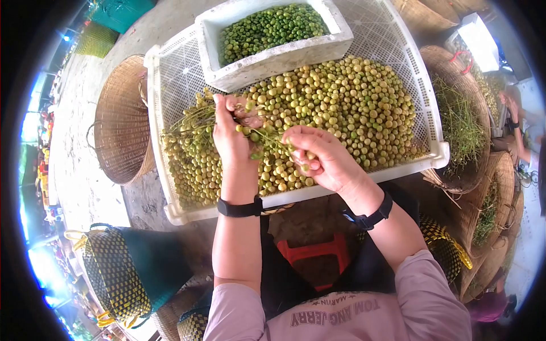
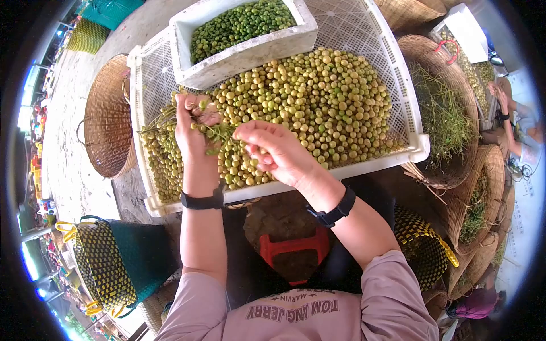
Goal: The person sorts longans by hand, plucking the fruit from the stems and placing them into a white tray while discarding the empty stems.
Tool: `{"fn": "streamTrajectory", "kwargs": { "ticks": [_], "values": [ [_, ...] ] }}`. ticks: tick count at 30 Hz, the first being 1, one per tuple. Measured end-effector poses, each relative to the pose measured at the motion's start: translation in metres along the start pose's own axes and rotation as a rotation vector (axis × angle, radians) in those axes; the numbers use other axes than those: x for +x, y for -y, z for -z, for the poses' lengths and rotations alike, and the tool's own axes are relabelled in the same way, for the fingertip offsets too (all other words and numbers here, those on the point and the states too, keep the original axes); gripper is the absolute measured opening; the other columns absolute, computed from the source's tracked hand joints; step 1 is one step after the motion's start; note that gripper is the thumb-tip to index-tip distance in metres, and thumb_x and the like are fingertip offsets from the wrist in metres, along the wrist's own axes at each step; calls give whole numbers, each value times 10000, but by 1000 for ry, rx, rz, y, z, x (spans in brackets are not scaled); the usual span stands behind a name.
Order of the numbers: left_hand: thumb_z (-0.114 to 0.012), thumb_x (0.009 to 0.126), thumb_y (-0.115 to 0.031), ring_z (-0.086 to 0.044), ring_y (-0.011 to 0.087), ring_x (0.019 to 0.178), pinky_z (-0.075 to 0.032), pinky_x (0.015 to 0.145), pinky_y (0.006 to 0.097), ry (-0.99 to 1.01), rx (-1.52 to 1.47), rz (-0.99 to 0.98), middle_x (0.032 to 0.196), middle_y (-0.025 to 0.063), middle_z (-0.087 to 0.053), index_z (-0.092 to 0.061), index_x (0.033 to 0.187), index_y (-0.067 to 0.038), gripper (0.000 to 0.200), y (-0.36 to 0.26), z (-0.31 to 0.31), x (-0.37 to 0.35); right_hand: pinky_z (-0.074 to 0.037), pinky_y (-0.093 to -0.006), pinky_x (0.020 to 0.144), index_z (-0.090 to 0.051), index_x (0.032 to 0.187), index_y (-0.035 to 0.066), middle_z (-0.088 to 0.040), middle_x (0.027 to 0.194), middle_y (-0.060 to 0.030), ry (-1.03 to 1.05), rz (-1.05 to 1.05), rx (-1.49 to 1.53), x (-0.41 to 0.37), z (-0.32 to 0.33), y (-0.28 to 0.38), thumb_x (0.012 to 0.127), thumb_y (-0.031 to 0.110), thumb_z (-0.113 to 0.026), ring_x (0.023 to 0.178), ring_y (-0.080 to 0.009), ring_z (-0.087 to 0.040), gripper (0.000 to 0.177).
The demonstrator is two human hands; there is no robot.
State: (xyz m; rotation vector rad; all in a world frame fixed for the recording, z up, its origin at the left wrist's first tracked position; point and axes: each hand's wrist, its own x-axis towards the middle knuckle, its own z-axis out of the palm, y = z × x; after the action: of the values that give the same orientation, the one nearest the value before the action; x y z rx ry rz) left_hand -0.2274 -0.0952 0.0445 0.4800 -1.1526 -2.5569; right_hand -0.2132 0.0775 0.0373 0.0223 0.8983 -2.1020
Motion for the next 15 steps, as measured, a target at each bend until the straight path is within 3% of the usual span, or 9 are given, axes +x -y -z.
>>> {"fn": "streamTrajectory", "kwargs": {
  "ticks": [6, 8, 10, 11, 12, 14, 15],
  "values": [
    [-496, 992, -382, -356, 62, 579, -314, 508, 206, 154, -264, 105, 714, -47, -393, -456, 805, -164, 290, -3, 5, 2, -223, -176, 405, -583, 965, 49, -531, 718, 25, 15, 68, 103, -1, 3, 15, 927, 236, -514, 454, -20, -319, 203],
    [-456, 1014, -311, -354, 47, 580, -320, 485, 185, 193, -358, 168, 699, -49, -377, -467, 775, -150, 289, -2, 4, 2, -244, -174, 403, -583, 965, 47, -549, 730, 19, 31, 105, 140, 3, 9, 16, 933, 236, -503, 460, -26, -341, 207],
    [-452, 1015, -311, -357, 48, 579, -325, 483, 183, 220, -404, 191, 698, -50, -381, -469, 771, -151, 292, -1, 6, 3, -261, -171, 394, -590, 973, 50, -572, 759, 8, -27, 289, 7, 6, 15, 24, 947, 229, -476, 476, -25, -376, 213],
    [-449, 1016, -310, -360, 48, 579, -331, 480, 181, 247, -452, 210, 696, -50, -385, -471, 767, -151, 296, -1, 8, 4, -357, -163, 477, -602, 994, 52, -599, 835, -16, -44, 351, -43, 4, 19, 30, 964, 227, -465, 583, -27, -466, 225],
    [-449, 1016, -310, -360, 48, 579, -331, 480, 181, 247, -452, 210, 696, -50, -385, -471, 767, -151, 296, 0, 9, 5, -357, -163, 477, -602, 994, 52, -599, 835, -16, -43, 351, -43, 8, 22, 31, 964, 227, -465, 583, -27, -466, 225],
    [-489, 996, -374, -332, 68, 582, -301, 503, 206, 259, -435, 238, 695, -44, -341, -426, 781, -166, 306, 0, 9, 5, -437, -214, 637, -614, 1015, 71, -604, 909, -38, -348, 689, -620, 18, 28, 32, 985, 245, -458, 725, -67, -526, 236],
    [-489, 996, -374, -332, 68, 582, -301, 503, 206, 262, -435, 239, 695, -44, -341, -426, 781, -166, 306, 1, 7, 4, -454, -300, 787, -617, 1028, 81, -625, 1010, -78, -414, 736, -971, 18, 28, 36, 992, 273, -474, 850, -158, -576, 242]
  ]
}}
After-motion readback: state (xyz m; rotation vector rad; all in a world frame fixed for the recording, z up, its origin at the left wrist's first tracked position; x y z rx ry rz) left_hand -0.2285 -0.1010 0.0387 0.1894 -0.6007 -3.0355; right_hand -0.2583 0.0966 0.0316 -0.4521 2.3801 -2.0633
